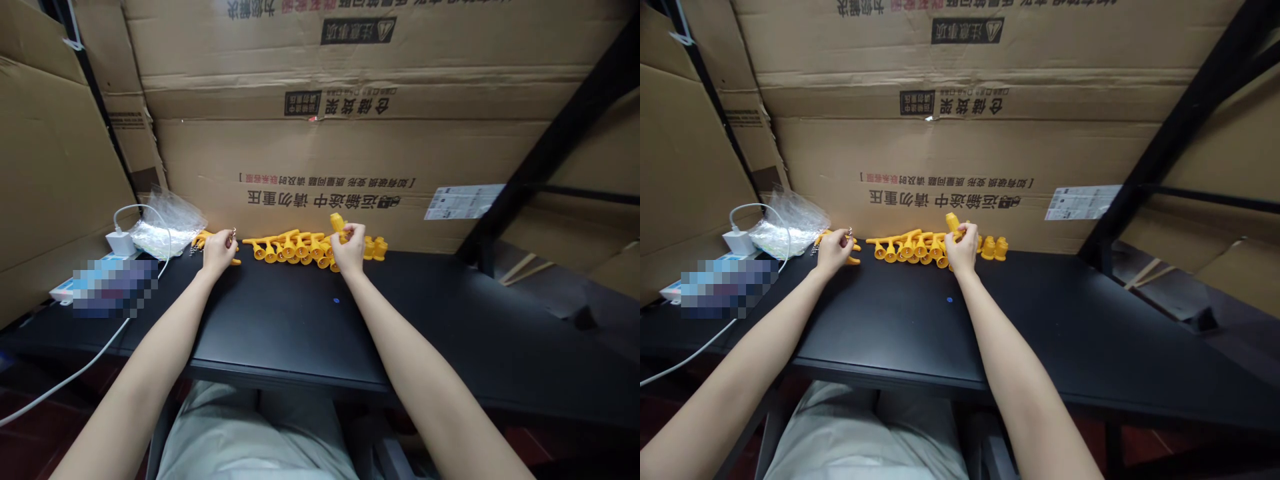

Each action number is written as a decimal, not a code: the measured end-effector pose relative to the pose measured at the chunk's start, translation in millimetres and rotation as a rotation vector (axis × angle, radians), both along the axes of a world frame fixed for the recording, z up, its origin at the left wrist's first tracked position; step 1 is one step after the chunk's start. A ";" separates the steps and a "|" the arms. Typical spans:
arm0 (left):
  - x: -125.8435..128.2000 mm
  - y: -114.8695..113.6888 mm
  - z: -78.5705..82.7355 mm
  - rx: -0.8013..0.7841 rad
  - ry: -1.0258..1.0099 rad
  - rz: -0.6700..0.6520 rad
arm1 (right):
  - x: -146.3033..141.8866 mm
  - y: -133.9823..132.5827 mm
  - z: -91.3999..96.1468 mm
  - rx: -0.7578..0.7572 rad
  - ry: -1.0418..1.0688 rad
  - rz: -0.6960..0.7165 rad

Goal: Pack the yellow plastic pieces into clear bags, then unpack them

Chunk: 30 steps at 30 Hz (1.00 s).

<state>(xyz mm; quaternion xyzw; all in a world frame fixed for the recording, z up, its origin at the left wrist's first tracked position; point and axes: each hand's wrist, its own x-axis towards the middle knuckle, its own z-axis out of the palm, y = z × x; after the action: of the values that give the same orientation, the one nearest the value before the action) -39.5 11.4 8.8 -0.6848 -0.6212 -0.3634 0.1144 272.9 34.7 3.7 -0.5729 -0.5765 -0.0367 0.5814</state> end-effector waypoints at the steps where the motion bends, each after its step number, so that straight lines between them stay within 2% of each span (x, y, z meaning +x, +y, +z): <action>1: 2.1 -0.7 -0.2 -0.010 0.009 -0.024 | -3.9 -1.7 1.0 0.015 -0.016 0.021; 9: 9.7 2.8 -14.2 -0.179 0.016 -0.092 | -29.4 -15.5 0.4 0.141 -0.280 0.221; 12: 10.3 5.8 -22.1 -0.295 0.009 -0.134 | -34.5 -19.4 -2.1 0.142 -0.369 0.287; 15: 11.1 6.6 -25.7 -0.369 0.013 -0.112 | -37.7 -21.0 -4.0 0.119 -0.400 0.310; 18: 11.8 5.5 -23.4 -0.392 0.038 -0.076 | -39.2 -19.6 -5.9 0.116 -0.418 0.385; 25: 12.0 0.7 -14.6 -0.334 0.246 -0.076 | -44.0 -18.2 -12.2 0.042 -0.561 0.673; 30: 15.9 -2.6 -16.2 -0.386 0.303 -0.085 | -50.7 -23.7 -14.4 -0.016 -0.628 0.759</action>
<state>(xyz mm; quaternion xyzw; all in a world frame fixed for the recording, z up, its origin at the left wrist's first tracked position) -23.6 8.8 -7.5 -0.7660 -0.6257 -0.1357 0.0578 222.2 11.0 -10.7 -0.2881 -0.8922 0.0112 0.3477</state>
